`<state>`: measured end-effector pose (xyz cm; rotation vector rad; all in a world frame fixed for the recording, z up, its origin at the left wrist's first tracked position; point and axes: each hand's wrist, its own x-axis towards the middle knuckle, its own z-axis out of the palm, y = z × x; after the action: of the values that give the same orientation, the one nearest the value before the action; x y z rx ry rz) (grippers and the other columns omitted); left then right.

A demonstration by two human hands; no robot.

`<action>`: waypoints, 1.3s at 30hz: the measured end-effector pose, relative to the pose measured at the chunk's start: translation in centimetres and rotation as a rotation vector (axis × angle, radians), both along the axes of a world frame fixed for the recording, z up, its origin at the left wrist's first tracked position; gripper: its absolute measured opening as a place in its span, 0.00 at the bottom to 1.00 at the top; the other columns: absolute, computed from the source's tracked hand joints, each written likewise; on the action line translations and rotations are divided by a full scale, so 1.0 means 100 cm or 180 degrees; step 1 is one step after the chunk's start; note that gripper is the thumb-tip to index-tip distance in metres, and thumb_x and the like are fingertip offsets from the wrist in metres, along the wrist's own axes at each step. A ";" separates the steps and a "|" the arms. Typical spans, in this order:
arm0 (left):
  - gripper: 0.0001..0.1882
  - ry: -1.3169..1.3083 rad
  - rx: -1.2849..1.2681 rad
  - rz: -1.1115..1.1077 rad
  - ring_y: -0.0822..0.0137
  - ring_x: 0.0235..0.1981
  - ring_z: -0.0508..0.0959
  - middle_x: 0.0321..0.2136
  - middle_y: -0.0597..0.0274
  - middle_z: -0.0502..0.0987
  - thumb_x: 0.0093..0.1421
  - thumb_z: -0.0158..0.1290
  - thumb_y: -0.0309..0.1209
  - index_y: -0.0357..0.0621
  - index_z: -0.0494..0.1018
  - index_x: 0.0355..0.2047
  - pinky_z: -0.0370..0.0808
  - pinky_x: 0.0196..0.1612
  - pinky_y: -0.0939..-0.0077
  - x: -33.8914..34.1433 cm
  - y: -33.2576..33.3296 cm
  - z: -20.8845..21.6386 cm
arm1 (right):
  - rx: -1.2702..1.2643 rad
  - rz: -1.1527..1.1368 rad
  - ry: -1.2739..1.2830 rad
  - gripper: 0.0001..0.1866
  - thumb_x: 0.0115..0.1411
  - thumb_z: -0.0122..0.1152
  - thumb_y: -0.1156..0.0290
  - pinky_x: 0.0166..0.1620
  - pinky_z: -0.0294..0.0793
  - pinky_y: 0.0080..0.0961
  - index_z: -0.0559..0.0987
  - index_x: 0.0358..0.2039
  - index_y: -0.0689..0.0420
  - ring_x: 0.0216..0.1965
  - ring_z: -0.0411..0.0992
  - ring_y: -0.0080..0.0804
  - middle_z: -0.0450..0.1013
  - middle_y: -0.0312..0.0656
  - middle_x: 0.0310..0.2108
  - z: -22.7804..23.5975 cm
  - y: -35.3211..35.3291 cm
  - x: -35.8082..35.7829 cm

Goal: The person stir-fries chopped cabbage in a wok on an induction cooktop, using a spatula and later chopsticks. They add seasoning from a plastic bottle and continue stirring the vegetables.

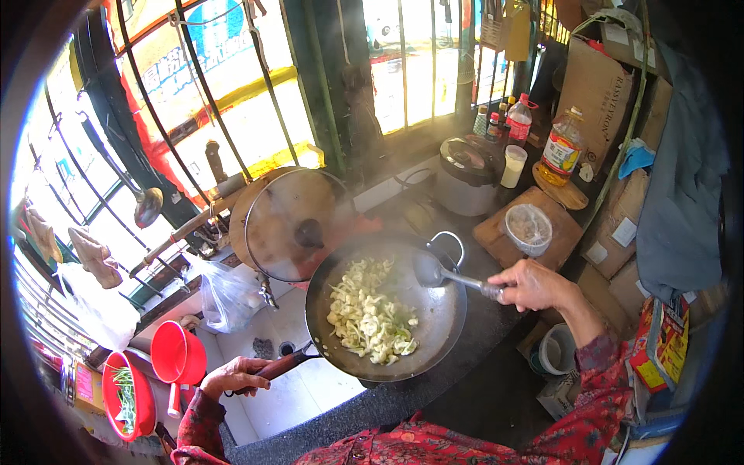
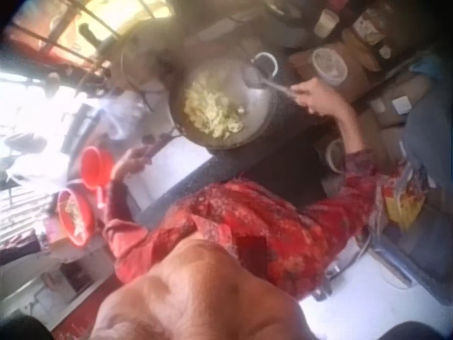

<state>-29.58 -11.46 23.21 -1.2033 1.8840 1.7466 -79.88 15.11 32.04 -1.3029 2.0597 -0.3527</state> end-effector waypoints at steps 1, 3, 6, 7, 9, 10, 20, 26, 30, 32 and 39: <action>0.29 0.0032 0.0064 -0.0001 0.80 0.20 0.72 0.27 0.70 0.76 0.55 0.61 0.31 0.44 0.69 0.58 0.70 0.23 0.85 -0.001 -0.001 0.002 | 0.0109 -0.0335 -0.0346 0.24 0.53 0.56 0.71 0.23 0.73 0.22 0.76 0.52 0.63 0.18 0.72 0.22 0.76 0.44 0.23 -0.005 -0.012 -0.008; 0.29 -0.0074 -0.0153 -0.0142 0.80 0.20 0.72 0.26 0.71 0.76 0.55 0.61 0.31 0.47 0.70 0.58 0.70 0.23 0.85 -0.006 -0.008 0.008 | -0.0123 -0.0324 -0.0884 0.24 0.54 0.57 0.72 0.22 0.71 0.18 0.75 0.53 0.63 0.18 0.70 0.21 0.75 0.40 0.22 -0.026 -0.038 -0.018; 0.28 -0.0257 -0.0304 -0.0191 0.82 0.20 0.72 0.26 0.73 0.76 0.54 0.63 0.32 0.47 0.72 0.56 0.69 0.22 0.86 -0.013 -0.015 0.017 | 0.0118 -0.0420 -0.1918 0.24 0.54 0.60 0.74 0.23 0.69 0.16 0.76 0.53 0.63 0.18 0.69 0.18 0.75 0.35 0.22 -0.056 -0.073 -0.029; 0.28 -0.0235 -0.0268 -0.0141 0.83 0.20 0.72 0.26 0.74 0.76 0.53 0.63 0.32 0.47 0.73 0.55 0.69 0.22 0.87 -0.016 -0.017 0.020 | -0.0021 -0.0100 -0.2046 0.24 0.54 0.61 0.75 0.23 0.68 0.16 0.76 0.53 0.62 0.19 0.69 0.17 0.75 0.34 0.22 -0.063 -0.078 -0.031; 0.27 -0.0307 -0.0267 -0.0116 0.83 0.20 0.72 0.26 0.76 0.75 0.52 0.63 0.31 0.49 0.74 0.54 0.69 0.23 0.87 -0.019 -0.023 0.024 | 0.0104 0.0088 -0.1934 0.25 0.53 0.63 0.76 0.23 0.68 0.15 0.76 0.54 0.60 0.20 0.68 0.15 0.74 0.33 0.22 -0.069 -0.080 -0.029; 0.26 -0.0278 -0.0278 -0.0177 0.83 0.20 0.72 0.26 0.76 0.75 0.52 0.63 0.31 0.48 0.74 0.54 0.69 0.23 0.87 -0.020 -0.026 0.025 | -0.0039 0.0429 -0.1652 0.27 0.50 0.63 0.77 0.27 0.70 0.16 0.76 0.54 0.58 0.21 0.68 0.16 0.76 0.34 0.27 -0.069 -0.075 -0.026; 0.29 0.0091 -0.0291 -0.0311 0.80 0.21 0.75 0.25 0.73 0.77 0.53 0.63 0.31 0.48 0.72 0.56 0.73 0.23 0.84 0.001 -0.024 -0.005 | -0.0937 0.1734 0.0641 0.26 0.45 0.63 0.79 0.40 0.75 0.34 0.78 0.50 0.57 0.34 0.75 0.46 0.75 0.48 0.32 -0.008 0.022 0.066; 0.28 0.0234 -0.1018 -0.0424 0.74 0.25 0.77 0.29 0.65 0.79 0.54 0.60 0.37 0.48 0.71 0.56 0.73 0.26 0.77 0.017 -0.004 -0.021 | -0.0318 0.0863 0.0239 0.27 0.45 0.63 0.78 0.32 0.74 0.24 0.79 0.50 0.56 0.26 0.74 0.28 0.77 0.42 0.27 0.024 0.005 0.035; 0.28 0.0374 -0.2054 -0.0774 0.58 0.31 0.80 0.31 0.55 0.80 0.53 0.61 0.42 0.47 0.72 0.53 0.75 0.34 0.65 0.020 0.000 -0.030 | 0.0199 -0.0193 -0.0716 0.25 0.51 0.59 0.80 0.22 0.70 0.18 0.77 0.52 0.63 0.21 0.71 0.20 0.75 0.40 0.24 0.009 -0.045 -0.010; 0.28 0.0137 -0.2489 -0.0871 0.48 0.37 0.79 0.35 0.50 0.80 0.50 0.63 0.45 0.47 0.73 0.50 0.75 0.40 0.58 0.019 0.004 -0.033 | 0.0188 -0.0262 -0.1134 0.25 0.51 0.59 0.81 0.22 0.71 0.19 0.76 0.53 0.64 0.22 0.72 0.22 0.77 0.42 0.25 -0.002 -0.077 -0.031; 0.26 0.0013 -0.2952 -0.0728 0.50 0.35 0.80 0.33 0.53 0.81 0.48 0.61 0.37 0.54 0.73 0.50 0.76 0.41 0.59 0.010 0.002 -0.026 | 0.0876 0.0464 -0.1181 0.22 0.49 0.60 0.82 0.31 0.74 0.21 0.79 0.48 0.66 0.26 0.75 0.25 0.80 0.46 0.29 -0.034 -0.201 -0.046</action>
<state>-28.56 -11.29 20.61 -1.1420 2.8067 0.7216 -84.50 -4.97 28.67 -1.1170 1.6284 -0.2164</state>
